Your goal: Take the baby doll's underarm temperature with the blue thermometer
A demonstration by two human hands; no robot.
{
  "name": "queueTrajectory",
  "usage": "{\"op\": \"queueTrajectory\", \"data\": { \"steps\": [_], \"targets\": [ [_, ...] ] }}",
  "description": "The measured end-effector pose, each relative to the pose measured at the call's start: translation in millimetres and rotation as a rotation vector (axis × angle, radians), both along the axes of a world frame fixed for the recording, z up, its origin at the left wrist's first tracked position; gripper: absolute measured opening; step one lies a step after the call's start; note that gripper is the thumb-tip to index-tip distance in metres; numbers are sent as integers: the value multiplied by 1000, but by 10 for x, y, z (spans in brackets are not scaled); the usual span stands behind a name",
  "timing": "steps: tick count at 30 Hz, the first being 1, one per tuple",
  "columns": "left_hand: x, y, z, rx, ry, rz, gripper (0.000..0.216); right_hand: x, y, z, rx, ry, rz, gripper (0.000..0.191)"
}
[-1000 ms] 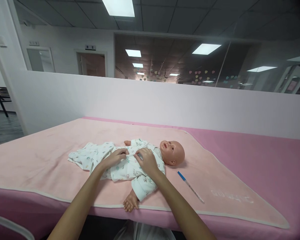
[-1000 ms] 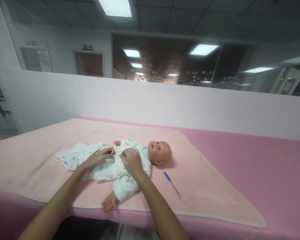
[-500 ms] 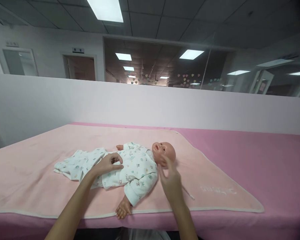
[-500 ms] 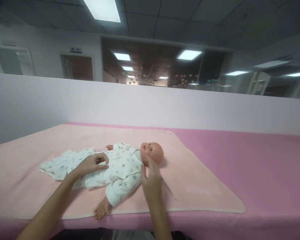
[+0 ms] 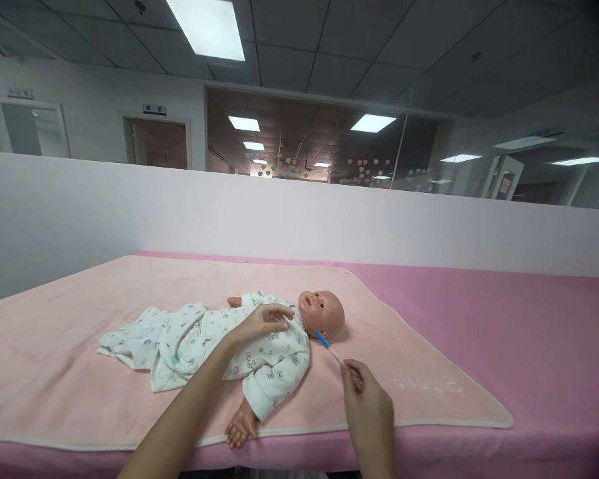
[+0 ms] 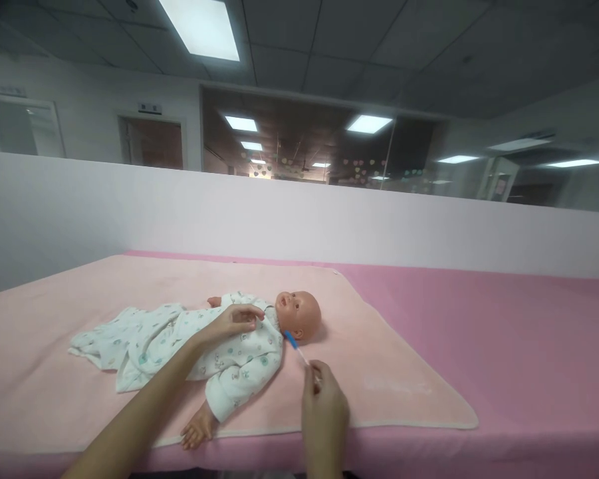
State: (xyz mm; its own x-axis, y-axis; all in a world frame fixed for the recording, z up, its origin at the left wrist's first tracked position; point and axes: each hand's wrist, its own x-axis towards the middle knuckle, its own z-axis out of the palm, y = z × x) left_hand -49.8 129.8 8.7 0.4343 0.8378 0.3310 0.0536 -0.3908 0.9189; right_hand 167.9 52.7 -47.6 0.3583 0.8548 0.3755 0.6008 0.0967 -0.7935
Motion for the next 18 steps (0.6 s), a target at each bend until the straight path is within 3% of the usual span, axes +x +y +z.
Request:
{"op": "queueTrajectory", "data": {
  "steps": [3,5,8,11,15,18],
  "targets": [
    [-47,111,-163,-151,-207,49,38,-336,9,168,83,268,267,27],
    [-90,161,-237,-214,-324,85,32,-514,61,278,110,402,341,26],
    [-122,194,-261,-265,-491,124,27,-698,194,448,137,628,426,27],
    [-133,213,-246,-301,-646,174,24,-837,391,578,132,804,636,23],
    [-146,259,-262,-299,-784,159,16,-947,662,763,8,682,821,21],
    [-150,268,-257,-351,-880,108,11,-902,727,1026,-30,501,908,24]
  ]
}}
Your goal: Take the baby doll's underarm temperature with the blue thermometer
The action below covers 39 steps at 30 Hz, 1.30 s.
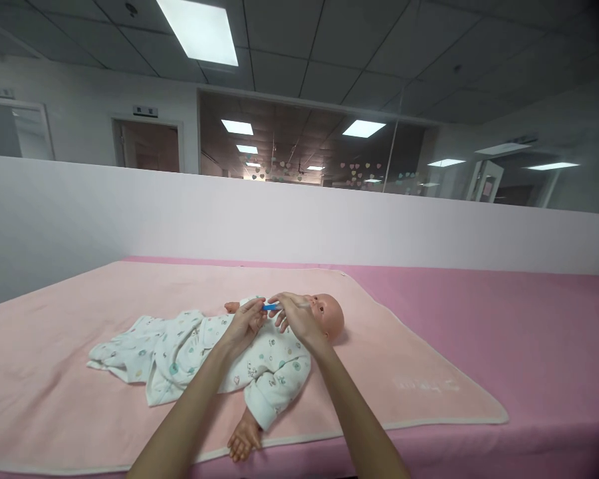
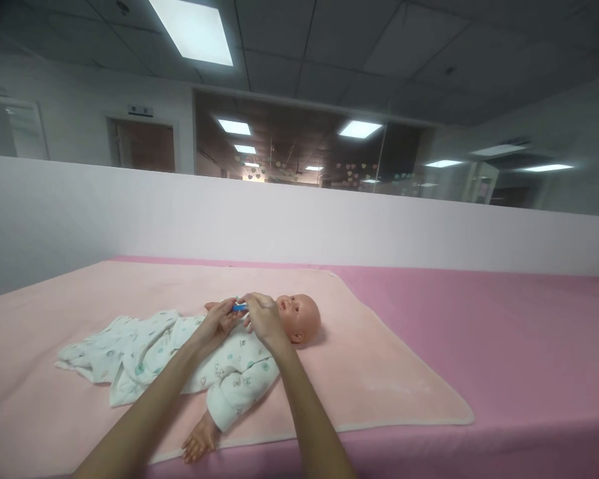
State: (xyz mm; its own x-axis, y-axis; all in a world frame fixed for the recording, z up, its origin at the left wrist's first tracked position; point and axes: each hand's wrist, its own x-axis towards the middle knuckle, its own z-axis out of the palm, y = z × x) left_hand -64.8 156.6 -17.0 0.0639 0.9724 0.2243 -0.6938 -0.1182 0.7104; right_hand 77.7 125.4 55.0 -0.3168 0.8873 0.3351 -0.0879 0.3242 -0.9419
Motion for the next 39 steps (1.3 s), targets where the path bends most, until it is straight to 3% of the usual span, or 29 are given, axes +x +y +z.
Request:
{"op": "queueTrajectory", "data": {
  "steps": [2,4,7,10,14,18,23,27,31,34,39],
  "targets": [
    [-6,-19,26,-66,-91,-7,11,64,-49,196,76,11,105,30],
    [-16,-46,60,-116,-170,-22,15,108,-148,341,197,67,115,38],
    [-33,-62,93,-127,-227,-46,16,118,-296,429,400,-18,9,47],
    [-48,-41,90,-121,-281,-63,15,120,-362,446,469,-111,-9,47],
    [-71,-9,73,-125,-321,-87,15,110,-400,307,609,-238,-52,41],
    [-66,52,29,-147,-276,-52,14,155,-509,-129,731,-413,-75,38],
    [12,162,-65,-73,84,140,12,685,-545,-601,721,-706,-193,28],
    [78,143,51,-32,717,117,27,1115,-407,-863,778,-992,-143,22],
    [163,116,235,148,1306,74,25,1314,-246,-1036,782,-1075,-129,24],
    [207,145,271,229,1417,76,24,1360,-162,-1032,795,-1084,-179,28],
    [178,196,247,178,1296,-95,22,1106,21,-773,923,-940,-273,40]
  ]
}}
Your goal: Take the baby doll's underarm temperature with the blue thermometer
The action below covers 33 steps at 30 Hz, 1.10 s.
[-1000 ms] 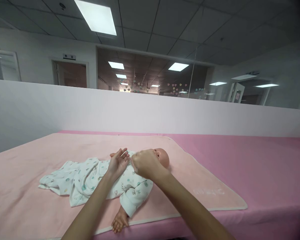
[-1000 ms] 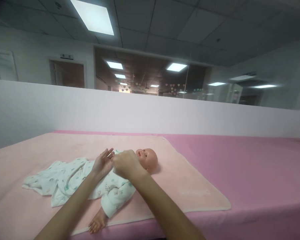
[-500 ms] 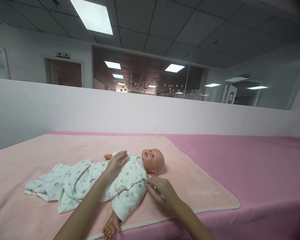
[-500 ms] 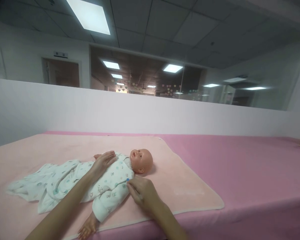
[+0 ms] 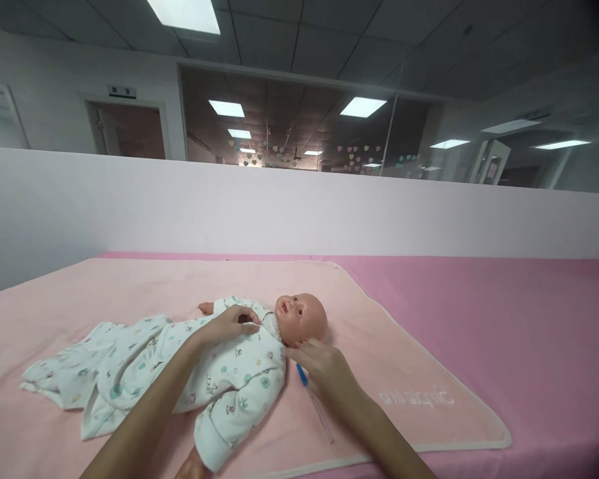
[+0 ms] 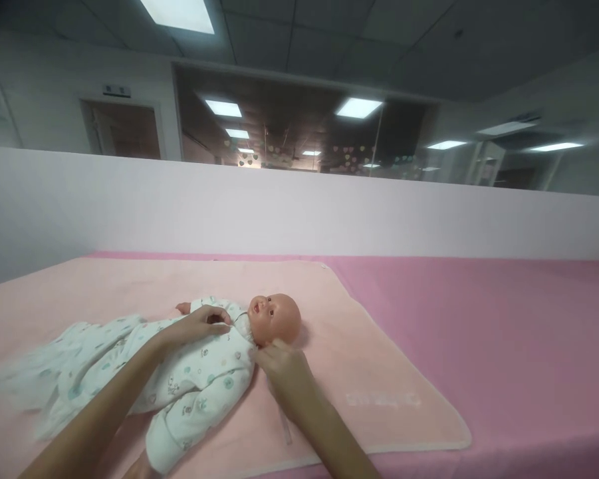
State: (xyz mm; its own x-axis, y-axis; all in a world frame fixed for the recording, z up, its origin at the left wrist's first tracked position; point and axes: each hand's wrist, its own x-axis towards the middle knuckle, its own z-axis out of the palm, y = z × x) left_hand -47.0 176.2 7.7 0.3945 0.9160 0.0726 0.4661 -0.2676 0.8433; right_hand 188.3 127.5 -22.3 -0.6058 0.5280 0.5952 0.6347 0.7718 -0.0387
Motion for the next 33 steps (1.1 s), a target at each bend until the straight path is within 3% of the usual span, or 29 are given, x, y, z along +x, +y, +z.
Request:
{"op": "queueTrajectory", "data": {
  "steps": [5,11,18,26,33],
  "targets": [
    [-20,-48,-12,39,-170,1,18,-634,315,217,-37,207,48,46],
    [-26,-113,-61,164,-243,59,10,-1092,518,101,-142,445,57,40],
    [-27,-110,-166,170,-378,52,12,-1147,483,-68,-132,634,19,33],
    [-73,-53,-287,297,-496,304,23,-1087,537,-152,-327,782,139,42],
    [-2,-171,-293,455,-220,308,11,-1095,495,-160,-211,839,124,37]
  ]
}}
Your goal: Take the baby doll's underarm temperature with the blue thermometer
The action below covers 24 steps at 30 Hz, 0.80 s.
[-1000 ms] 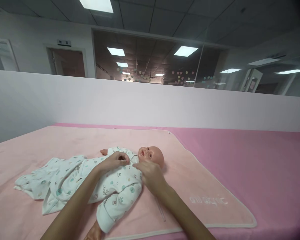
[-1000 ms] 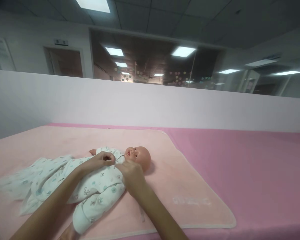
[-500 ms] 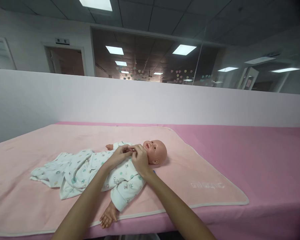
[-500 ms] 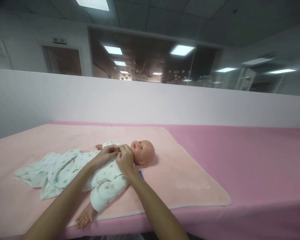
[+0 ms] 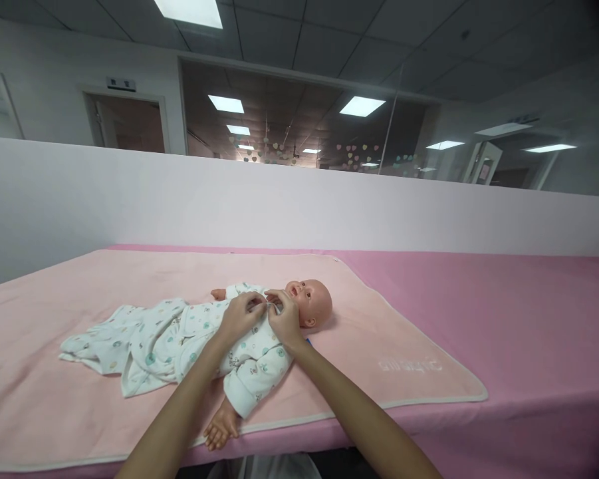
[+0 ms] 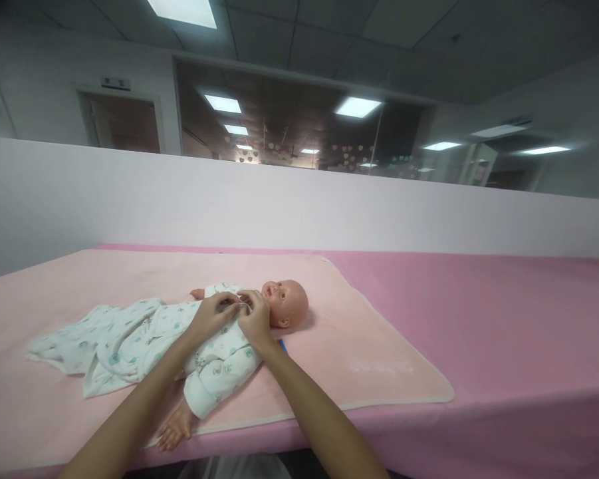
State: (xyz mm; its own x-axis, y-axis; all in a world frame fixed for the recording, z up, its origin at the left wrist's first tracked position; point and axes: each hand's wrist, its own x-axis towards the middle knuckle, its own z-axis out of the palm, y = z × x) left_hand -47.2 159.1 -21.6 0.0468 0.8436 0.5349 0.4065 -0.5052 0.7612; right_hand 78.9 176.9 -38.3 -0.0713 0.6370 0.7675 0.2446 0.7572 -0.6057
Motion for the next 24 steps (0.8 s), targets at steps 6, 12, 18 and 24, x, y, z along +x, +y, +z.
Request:
{"op": "queueTrajectory", "data": {
  "steps": [6,12,18,24],
  "targets": [
    [17,-17,10,0,-5,2,10,-6,-33,18,30,3,-27,38],
    [19,6,-10,83,106,60,9,-27,-82,42,18,-15,-27,40],
    [37,-25,2,49,59,77,6,-32,-112,75,20,-24,-27,40],
    [24,-48,5,31,151,77,11,-24,-115,60,57,-43,-16,40]
  ]
}}
